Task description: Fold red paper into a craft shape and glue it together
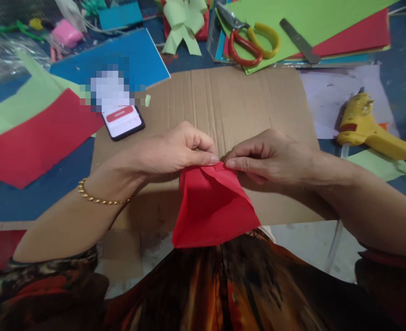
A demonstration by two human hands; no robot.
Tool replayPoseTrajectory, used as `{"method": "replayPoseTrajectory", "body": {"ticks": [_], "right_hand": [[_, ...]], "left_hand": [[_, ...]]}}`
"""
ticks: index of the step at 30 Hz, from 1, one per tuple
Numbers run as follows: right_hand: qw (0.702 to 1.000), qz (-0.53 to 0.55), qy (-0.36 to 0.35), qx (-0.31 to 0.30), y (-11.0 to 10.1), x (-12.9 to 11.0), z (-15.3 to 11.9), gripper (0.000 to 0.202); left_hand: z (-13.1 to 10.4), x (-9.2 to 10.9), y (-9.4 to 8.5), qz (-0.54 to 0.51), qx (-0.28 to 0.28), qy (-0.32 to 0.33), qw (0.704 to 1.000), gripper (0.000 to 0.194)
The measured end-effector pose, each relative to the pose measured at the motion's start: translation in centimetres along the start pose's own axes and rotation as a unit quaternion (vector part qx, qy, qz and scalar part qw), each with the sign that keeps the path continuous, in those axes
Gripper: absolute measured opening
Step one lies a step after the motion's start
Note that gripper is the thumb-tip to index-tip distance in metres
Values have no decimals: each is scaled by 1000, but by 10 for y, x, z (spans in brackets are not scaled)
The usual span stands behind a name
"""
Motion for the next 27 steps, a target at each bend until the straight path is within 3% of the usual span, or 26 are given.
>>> {"method": "replayPoseTrajectory", "body": {"ticks": [6, 21, 27], "right_hand": [[1000, 22, 11, 10, 2, 4, 2, 32], [997, -66, -14, 26, 4, -6, 2, 23], [998, -38, -53, 15, 3, -1, 0, 26]], "left_hand": [[0, 0, 1, -12, -3, 4, 1000, 23], [-4, 4, 2, 26, -5, 6, 1000, 26], [-5, -1, 4, -63, 0, -16, 998, 41]]}}
Point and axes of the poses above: each hand's wrist, its own z-axis towards the middle knuckle, its own y-axis out of the palm, x = y × z, the point moved 1 cm from there along z, towards the middle knuckle, and after that the axes turned 5 degrees about -y, right-handed, at the moved point
